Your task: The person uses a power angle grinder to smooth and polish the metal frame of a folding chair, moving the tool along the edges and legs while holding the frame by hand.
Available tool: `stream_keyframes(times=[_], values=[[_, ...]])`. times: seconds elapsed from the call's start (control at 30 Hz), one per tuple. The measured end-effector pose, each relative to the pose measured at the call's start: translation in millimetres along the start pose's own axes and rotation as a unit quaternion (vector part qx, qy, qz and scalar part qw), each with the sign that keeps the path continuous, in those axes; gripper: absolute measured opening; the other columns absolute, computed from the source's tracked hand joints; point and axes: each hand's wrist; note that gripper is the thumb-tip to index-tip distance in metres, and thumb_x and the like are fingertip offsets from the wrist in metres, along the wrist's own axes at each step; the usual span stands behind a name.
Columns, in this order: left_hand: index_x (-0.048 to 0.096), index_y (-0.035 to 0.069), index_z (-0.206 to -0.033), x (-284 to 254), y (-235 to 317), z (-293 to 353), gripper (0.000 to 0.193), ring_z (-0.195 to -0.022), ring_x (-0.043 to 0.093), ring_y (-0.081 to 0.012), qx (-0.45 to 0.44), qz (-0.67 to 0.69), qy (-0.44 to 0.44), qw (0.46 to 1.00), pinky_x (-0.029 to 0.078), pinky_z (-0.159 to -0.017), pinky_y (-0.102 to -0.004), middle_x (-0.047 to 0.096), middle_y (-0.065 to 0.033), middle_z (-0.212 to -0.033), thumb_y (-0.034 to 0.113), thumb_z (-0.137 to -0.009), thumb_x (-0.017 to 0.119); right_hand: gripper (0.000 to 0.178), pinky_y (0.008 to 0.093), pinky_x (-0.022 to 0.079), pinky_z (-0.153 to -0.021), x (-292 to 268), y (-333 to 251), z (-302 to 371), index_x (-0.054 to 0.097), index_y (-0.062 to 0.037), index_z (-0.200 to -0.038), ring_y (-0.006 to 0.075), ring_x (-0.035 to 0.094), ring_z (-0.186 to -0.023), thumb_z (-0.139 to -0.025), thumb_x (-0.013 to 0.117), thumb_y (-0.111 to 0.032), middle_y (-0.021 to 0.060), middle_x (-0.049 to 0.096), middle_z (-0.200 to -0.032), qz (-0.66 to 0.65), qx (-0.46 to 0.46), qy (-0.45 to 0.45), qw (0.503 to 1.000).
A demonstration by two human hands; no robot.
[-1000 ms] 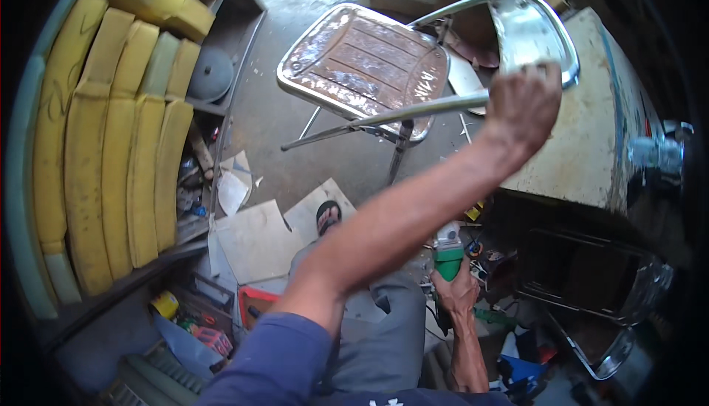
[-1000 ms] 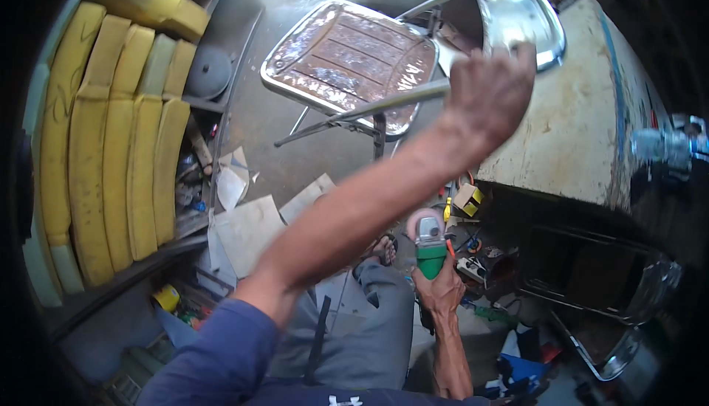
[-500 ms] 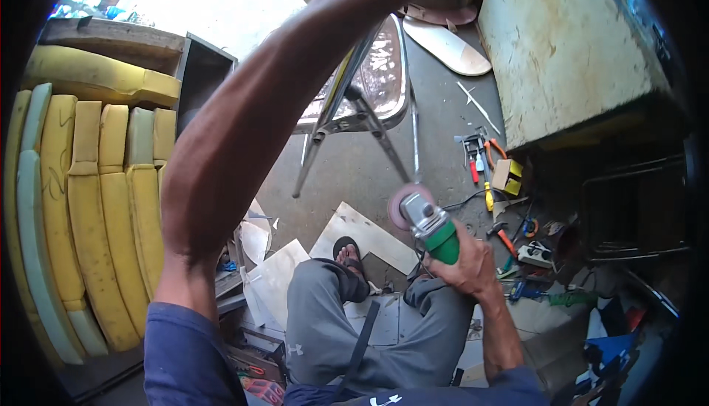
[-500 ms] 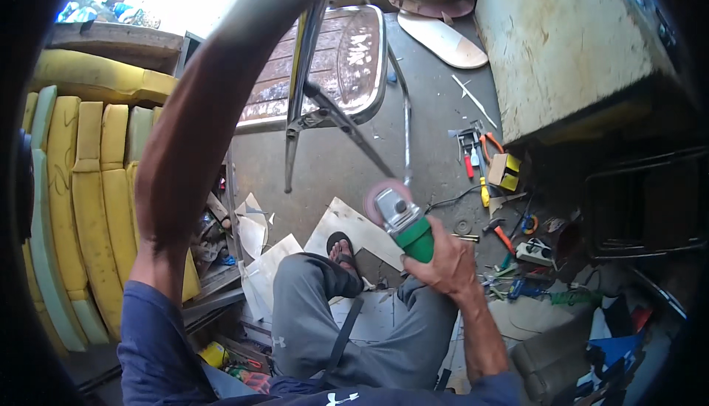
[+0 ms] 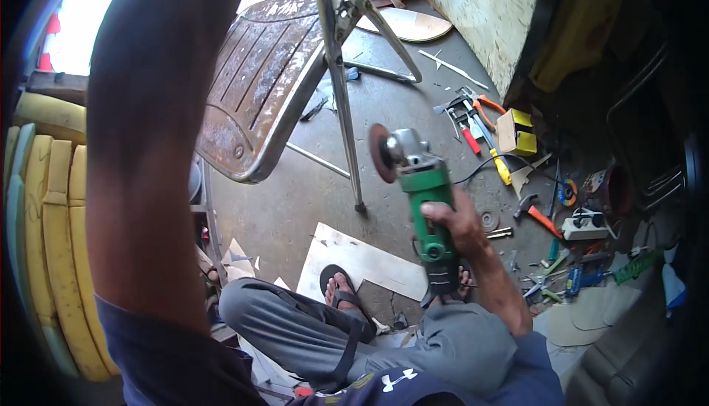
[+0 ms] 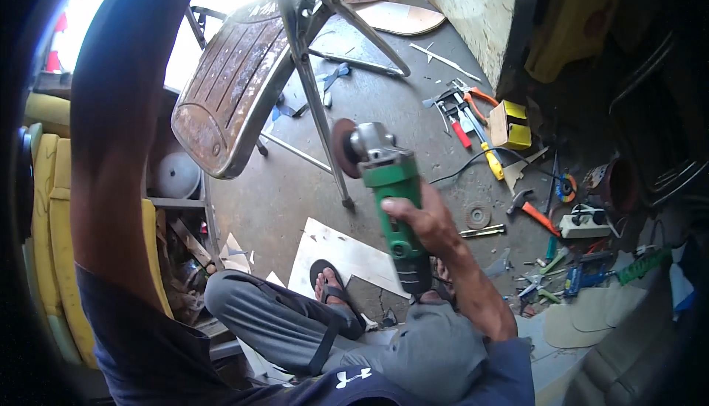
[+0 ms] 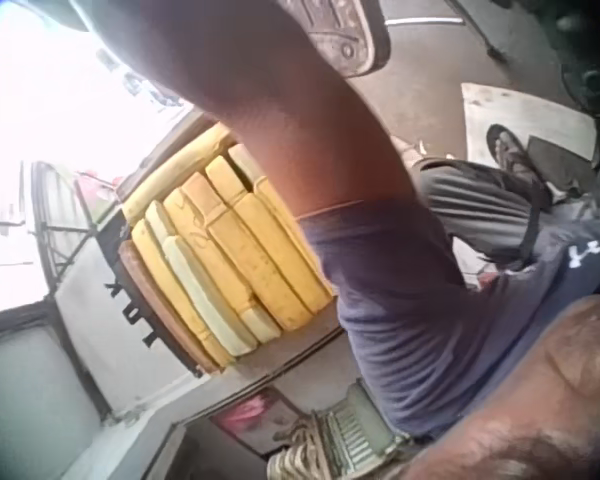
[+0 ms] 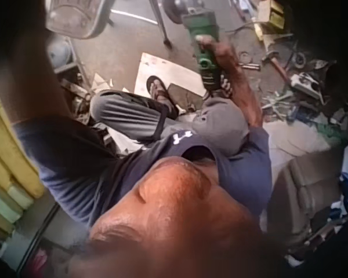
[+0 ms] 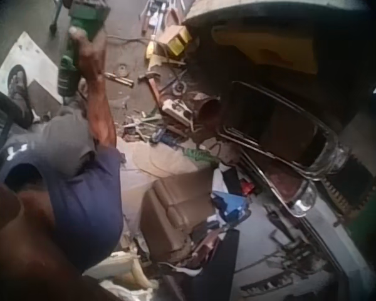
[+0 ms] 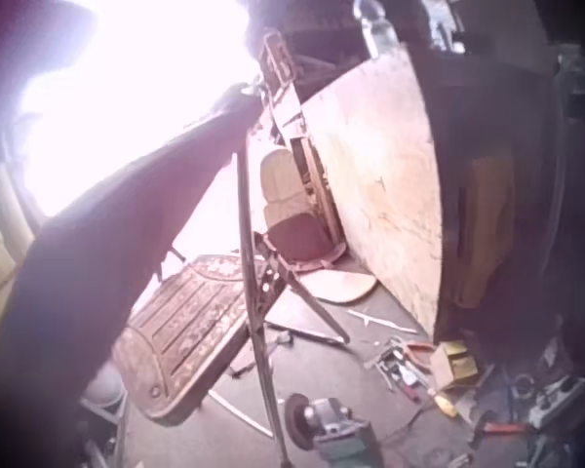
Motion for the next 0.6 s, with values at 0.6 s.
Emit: stream_keyframes(times=[0.6], values=[[0.067,0.01,-0.12,-3,24,60,0.038,-0.09,0.072,-0.0295,0.025,-0.049,0.036,0.998,0.058,-0.072,-0.0411,0.072,-0.0192,-0.099,0.008,-0.082,0.072,0.076,0.0427,0.056,-0.094,99,16,-72,0.047,0.0048,-0.135,0.0341,0.071,-0.105,-0.082,0.082,-0.036,0.0247,0.069,-0.117,0.118,-0.18,-0.004,0.977]])
Point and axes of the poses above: each hand's wrist, its own z-axis away from the middle knuckle, its own x-axis out of the palm, y = z × x
